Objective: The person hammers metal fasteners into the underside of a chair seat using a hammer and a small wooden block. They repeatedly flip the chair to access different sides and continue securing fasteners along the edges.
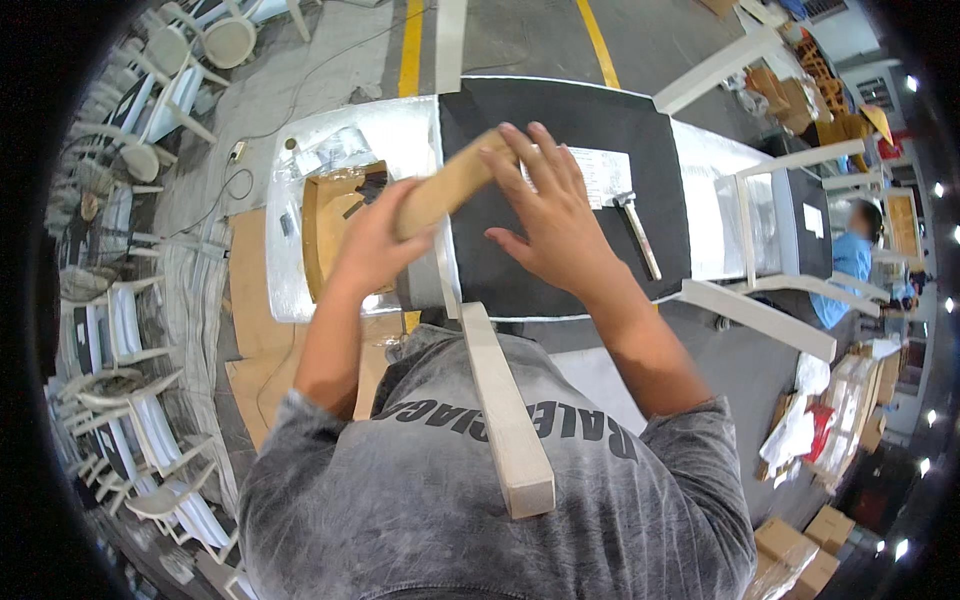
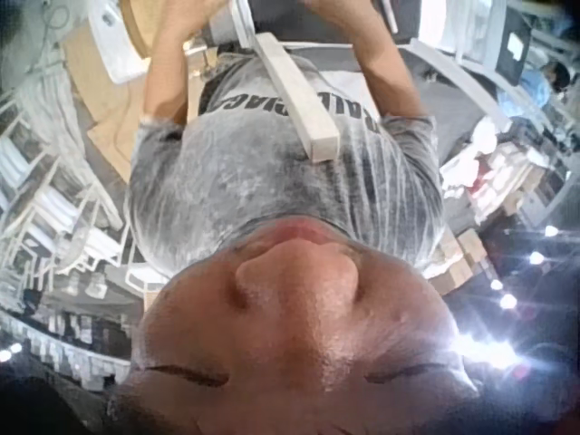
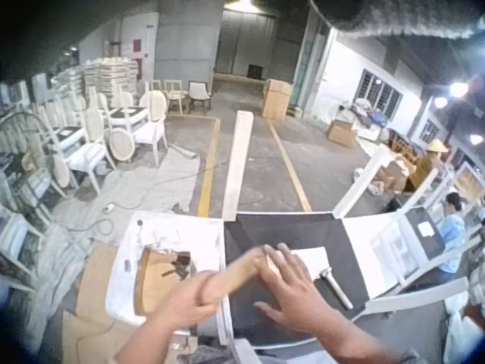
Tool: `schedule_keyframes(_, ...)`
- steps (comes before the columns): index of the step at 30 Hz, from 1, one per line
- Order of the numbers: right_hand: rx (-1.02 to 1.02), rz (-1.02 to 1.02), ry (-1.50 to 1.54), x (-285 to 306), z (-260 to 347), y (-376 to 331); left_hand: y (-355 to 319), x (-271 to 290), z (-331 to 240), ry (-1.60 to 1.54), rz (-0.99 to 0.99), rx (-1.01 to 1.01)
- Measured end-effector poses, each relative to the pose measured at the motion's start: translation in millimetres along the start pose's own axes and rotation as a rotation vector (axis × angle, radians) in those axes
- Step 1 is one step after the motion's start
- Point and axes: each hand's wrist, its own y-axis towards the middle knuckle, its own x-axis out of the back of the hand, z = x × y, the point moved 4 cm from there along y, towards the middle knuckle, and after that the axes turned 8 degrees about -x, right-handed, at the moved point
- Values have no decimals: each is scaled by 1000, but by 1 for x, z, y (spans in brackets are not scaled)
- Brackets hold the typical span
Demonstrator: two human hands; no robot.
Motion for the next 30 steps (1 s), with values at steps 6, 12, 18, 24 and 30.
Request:
schedule_keyframes(6, 102, 69, -155, -39, -84, 100, 68, -30, 6, -92, -193, -103)
schedule_keyframes(12, -165, -288, -732, 11, -316, 146, -10, -52, 55, -292, -546, 171)
schedule_keyframes(18, -395, 73, -720, -86, -329, 148, -196, -4, 108, 217, -682, 759)
schedule_keyframes(24, -386, 256, -412, -81, -355, 130, -201, -16, 171, 261, -681, 796)
schedule_keyframes(30, -595, 383, -534, -83, -355, 134, -95, 3, 247, 432, -307, 784)
